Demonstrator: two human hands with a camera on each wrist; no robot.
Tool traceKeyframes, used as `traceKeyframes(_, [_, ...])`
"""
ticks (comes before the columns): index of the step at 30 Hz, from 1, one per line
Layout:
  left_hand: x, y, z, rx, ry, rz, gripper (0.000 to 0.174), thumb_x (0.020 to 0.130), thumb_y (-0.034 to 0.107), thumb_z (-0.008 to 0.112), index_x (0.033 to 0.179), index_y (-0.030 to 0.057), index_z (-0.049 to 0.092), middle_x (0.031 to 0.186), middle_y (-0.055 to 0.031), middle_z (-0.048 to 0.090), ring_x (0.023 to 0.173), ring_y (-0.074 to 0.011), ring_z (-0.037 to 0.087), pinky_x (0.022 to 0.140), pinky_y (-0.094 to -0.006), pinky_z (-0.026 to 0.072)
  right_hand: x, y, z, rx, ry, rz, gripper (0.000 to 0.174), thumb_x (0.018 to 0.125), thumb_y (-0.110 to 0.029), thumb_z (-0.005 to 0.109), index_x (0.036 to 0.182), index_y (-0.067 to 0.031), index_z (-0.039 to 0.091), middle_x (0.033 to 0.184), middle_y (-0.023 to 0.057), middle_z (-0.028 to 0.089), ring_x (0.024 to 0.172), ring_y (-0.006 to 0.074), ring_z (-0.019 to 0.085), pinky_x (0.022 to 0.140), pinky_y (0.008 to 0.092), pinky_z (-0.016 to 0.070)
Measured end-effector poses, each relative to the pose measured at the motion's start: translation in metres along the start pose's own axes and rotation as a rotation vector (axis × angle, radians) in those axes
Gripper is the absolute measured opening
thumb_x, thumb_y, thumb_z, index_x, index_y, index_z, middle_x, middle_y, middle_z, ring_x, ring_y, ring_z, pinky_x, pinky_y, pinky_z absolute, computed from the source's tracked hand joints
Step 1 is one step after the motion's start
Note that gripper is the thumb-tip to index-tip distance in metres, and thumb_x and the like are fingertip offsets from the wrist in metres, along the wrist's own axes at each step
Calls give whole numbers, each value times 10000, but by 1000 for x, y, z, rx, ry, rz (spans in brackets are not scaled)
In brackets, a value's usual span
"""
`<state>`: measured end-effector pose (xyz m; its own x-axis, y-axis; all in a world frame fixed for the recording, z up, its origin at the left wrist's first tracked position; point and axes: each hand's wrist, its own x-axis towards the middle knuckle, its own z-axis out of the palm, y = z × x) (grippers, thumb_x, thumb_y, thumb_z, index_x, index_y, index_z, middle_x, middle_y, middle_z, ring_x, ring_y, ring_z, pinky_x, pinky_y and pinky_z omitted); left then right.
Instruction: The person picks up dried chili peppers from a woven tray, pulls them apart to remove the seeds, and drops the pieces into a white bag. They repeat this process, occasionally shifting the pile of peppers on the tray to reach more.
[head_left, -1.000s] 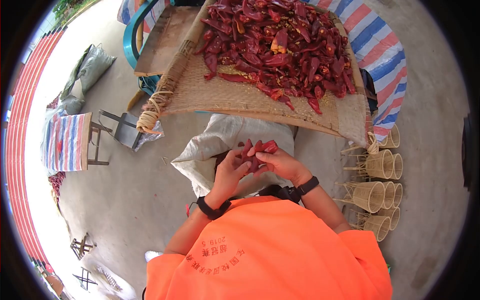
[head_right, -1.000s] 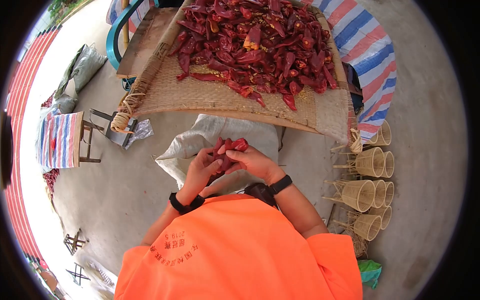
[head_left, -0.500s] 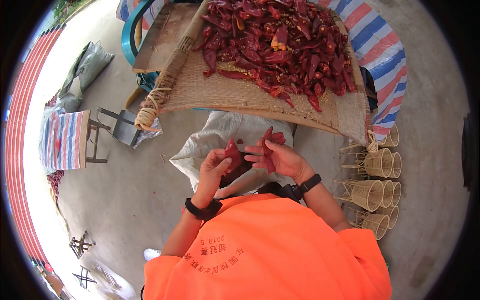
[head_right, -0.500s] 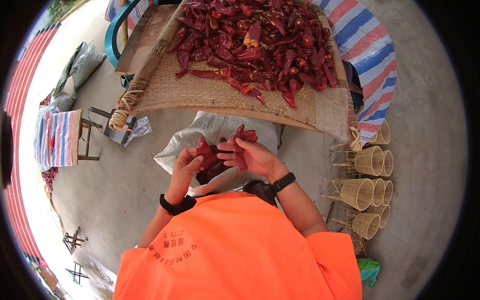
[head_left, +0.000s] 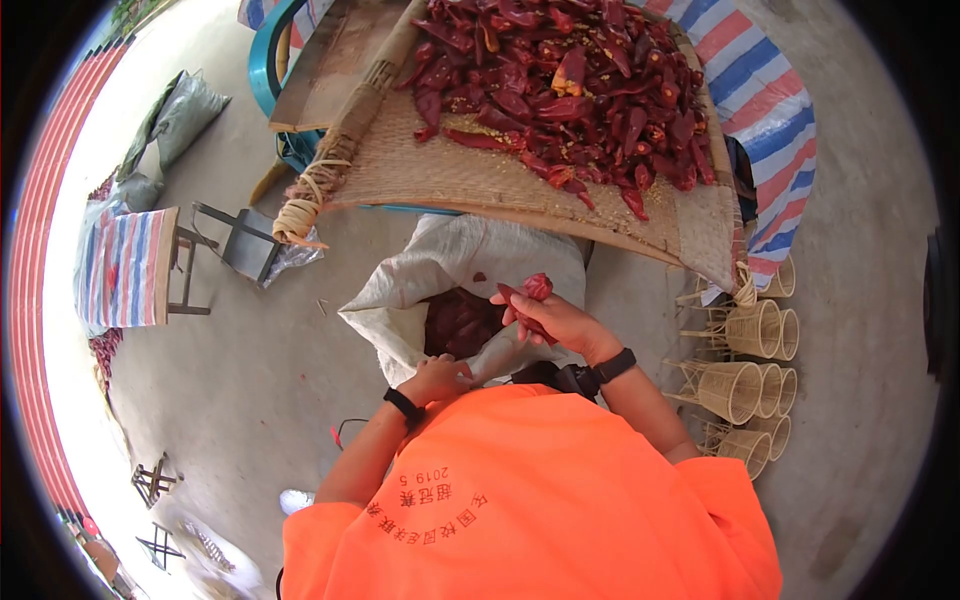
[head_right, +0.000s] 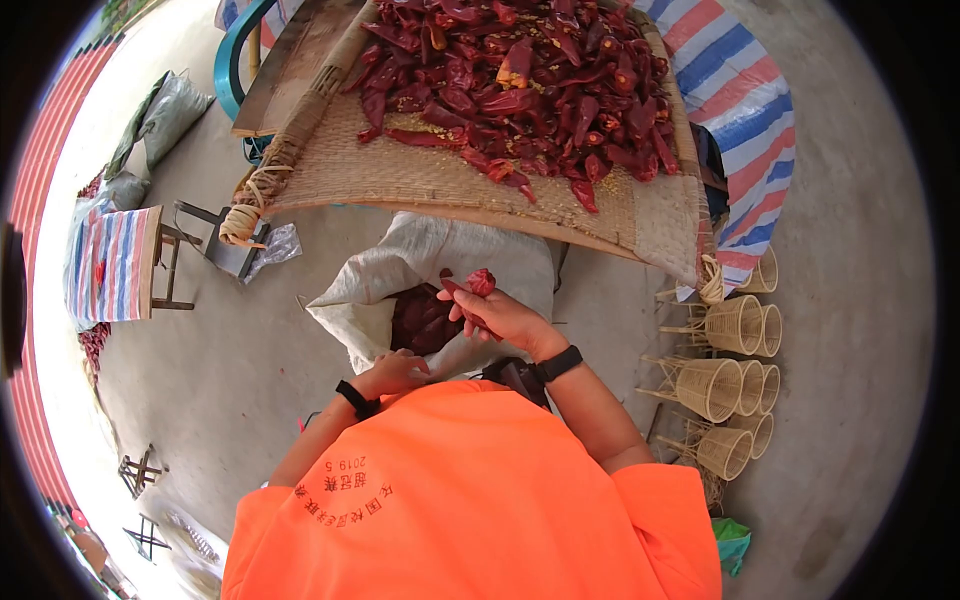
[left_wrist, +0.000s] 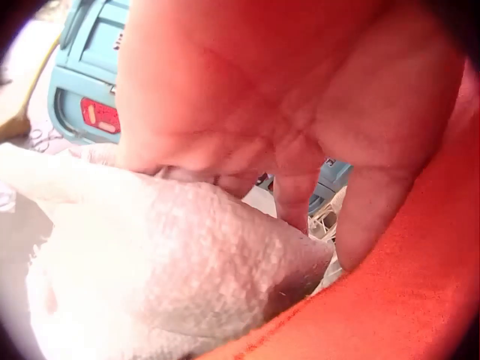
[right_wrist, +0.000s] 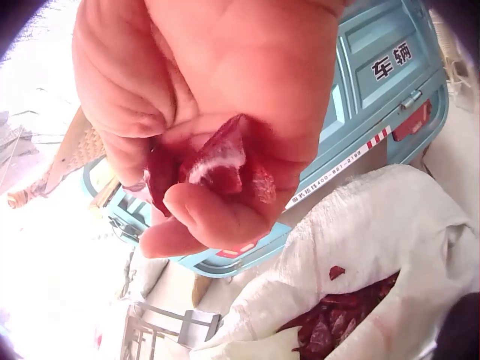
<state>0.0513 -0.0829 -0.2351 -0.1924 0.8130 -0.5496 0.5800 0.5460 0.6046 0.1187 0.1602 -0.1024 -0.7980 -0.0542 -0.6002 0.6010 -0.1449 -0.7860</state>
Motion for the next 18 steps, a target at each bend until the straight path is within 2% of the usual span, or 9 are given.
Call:
traceKeyframes(3, [-2,4,4,-59,44,11,446,877,498,566,1063,101,649,991,-159,669,969,-355,632,832,-418,489,1,-1,3,-146,14,-20,446,1014,-406,428,1330,-103,514,896,-13,595,665,55,519,577,205,424])
traceKeyframes(6, [-4,10,-1,-217,-28,-69,391,877,443,584,1030,90,654,942,-168,685,943,-348,649,814,-427,493,7,8,5,-273,1,-67,479,1007,-451,409,1336,-120,516,846,5,573,675,80,528,617,245,446])
traceKeyframes(7, [-5,7,4,-180,-19,-51,381,875,439,585,1014,90,653,942,-169,686,931,-348,651,809,-432,493,9,13,6,-307,-7,-82,492,1003,-472,404,1333,-126,522,824,16,564,680,91,534,630,263,455])
traceKeyframes(10, [-9,9,7,-116,2,-1,341,872,413,585,960,90,650,917,-171,686,887,-354,657,791,-447,494,13,19,14,-584,13,-79,459,1004,-439,396,1349,-154,499,830,92,618,725,199,610,689,354,490])
traceKeyframes(13, [-23,20,-1,-139,19,55,274,874,356,577,902,92,645,840,-166,683,821,-364,661,778,-451,494,11,17,21,-796,81,-96,430,998,-416,390,1334,-170,495,915,165,665,842,338,644,742,434,494])
traceKeyframes(16, [-31,16,1,-102,57,143,205,868,293,568,866,101,640,775,-150,677,765,-352,667,780,-443,490,14,16,21,-888,115,-30,427,990,-409,389,1300,-139,503,1017,189,667,950,405,618,771,464,490])
traceKeyframes(18, [-34,11,7,-21,96,210,166,860,255,563,854,106,636,746,-139,672,745,-337,671,786,-439,485,17,23,18,-966,130,-64,417,987,-406,394,1265,-119,516,1011,185,668,943,402,621,769,459,492])
